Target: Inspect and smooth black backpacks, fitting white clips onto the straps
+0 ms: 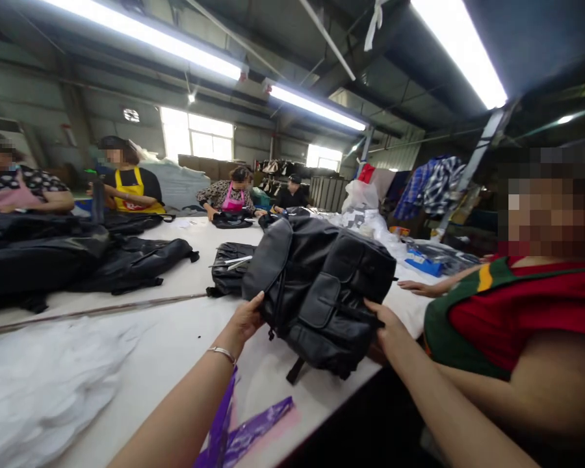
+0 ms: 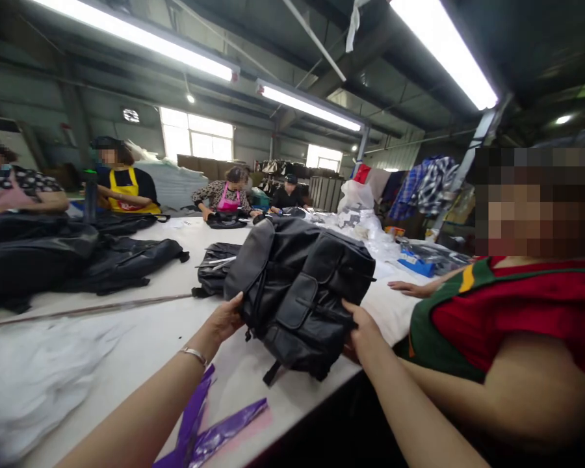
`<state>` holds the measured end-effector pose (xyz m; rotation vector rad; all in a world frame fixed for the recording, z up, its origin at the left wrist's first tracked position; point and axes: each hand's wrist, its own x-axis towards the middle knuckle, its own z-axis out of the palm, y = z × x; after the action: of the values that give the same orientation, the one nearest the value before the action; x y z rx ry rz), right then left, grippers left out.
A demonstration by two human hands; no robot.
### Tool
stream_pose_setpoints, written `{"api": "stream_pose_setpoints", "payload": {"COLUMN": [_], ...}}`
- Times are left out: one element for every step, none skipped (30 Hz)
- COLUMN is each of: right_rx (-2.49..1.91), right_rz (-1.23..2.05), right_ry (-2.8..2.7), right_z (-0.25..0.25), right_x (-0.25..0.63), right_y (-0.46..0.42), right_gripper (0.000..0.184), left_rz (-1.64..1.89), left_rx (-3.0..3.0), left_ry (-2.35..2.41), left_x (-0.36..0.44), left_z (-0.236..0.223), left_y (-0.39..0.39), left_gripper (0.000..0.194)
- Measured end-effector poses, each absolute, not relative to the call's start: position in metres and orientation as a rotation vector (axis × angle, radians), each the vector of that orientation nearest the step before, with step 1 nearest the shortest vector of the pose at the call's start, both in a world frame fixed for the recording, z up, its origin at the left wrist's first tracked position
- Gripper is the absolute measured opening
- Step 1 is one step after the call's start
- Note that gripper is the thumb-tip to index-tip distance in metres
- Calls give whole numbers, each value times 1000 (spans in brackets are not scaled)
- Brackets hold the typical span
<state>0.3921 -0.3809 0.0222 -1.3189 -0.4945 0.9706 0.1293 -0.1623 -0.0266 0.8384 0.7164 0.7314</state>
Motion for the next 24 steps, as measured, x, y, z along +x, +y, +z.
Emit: {"api": "stream_pose_setpoints", "payload": {"right_rx": [-1299, -1275, -1258, -1244, -1234, -1225, -1212, -1195, -1172, -1147, -1125, -1112, -1105, -1099, -1087, -1066, -1040, -1011, -987, -973, -961, -949, -939, -929], "right_rz": [1025, 1058, 1066, 1063, 1059, 1057, 1055, 1052, 1049, 1046, 1043, 1041, 1045, 1058, 1074, 1091, 1107, 1120, 1130, 1137, 1142, 1150, 1155, 1156], "right_ry": [-344, -240, -213, -233, -276, -311, -316, -273, -198, -109, -30, 27, 67, 109, 156, 214, 272, 322, 358, 378, 390, 399, 403, 403], "right_z": [2, -17, -35, -51, -64, -76, -84, -90, -93, -95, -95, -94, -93, -91, -89, -87, -85, -83, -80, -79, -77, -76, -75, -75], "right_x": [391, 390, 390, 390, 391, 391, 392, 394, 395, 395, 395, 395, 395, 394, 393, 392, 391, 390, 389, 389, 388, 388, 387, 387], "right_y": [-384, -386, -388, -389, -391, -391, -392, -393, -393, -393, -393, -393, -393, -392, -392, -392, -392, -392, -392, -392, -392, -392, -391, -390], "right_gripper": [26, 25, 25, 26, 28, 30, 32, 34, 36, 38, 41, 43, 45, 47, 48, 49, 49, 48, 47, 46, 44, 43, 41, 40], "left_rz": [724, 713, 701, 690, 680, 671, 664, 659, 653, 645, 632, 618, 607, 599, 598, 602, 610, 621, 634, 650, 672, 696, 719, 734], "left_rx": [844, 852, 859, 863, 867, 869, 870, 869, 863, 851, 830, 800, 765, 729, 693, 663, 645, 643, 657, 682, 713, 744, 765, 778], "left_ry": [776, 829, 879, 924, 960, 985, 1000, 1009, 1012, 1013, 1012, 1009, 1004, 997, 993, 998, 1015, 1047, 1087, 1128, 1164, 1191, 1213, 1234], "left_x": [136, 142, 146, 150, 151, 152, 151, 149, 145, 141, 137, 133, 130, 129, 129, 133, 138, 145, 153, 160, 165, 169, 169, 168], "left_z": [-32, -39, -47, -55, -62, -68, -73, -75, -77, -76, -75, -72, -69, -65, -62, -59, -56, -54, -54, -54, -56, -59, -63, -67], "left_y": [-161, -161, -161, -162, -163, -163, -164, -163, -160, -157, -152, -147, -140, -135, -129, -125, -123, -122, -122, -124, -125, -127, -128, -129], "left_gripper": [34, 31, 30, 28, 28, 27, 26, 27, 27, 27, 25, 20, 15, 10, 10, 14, 19, 24, 29, 32, 35, 38, 40, 42]}}
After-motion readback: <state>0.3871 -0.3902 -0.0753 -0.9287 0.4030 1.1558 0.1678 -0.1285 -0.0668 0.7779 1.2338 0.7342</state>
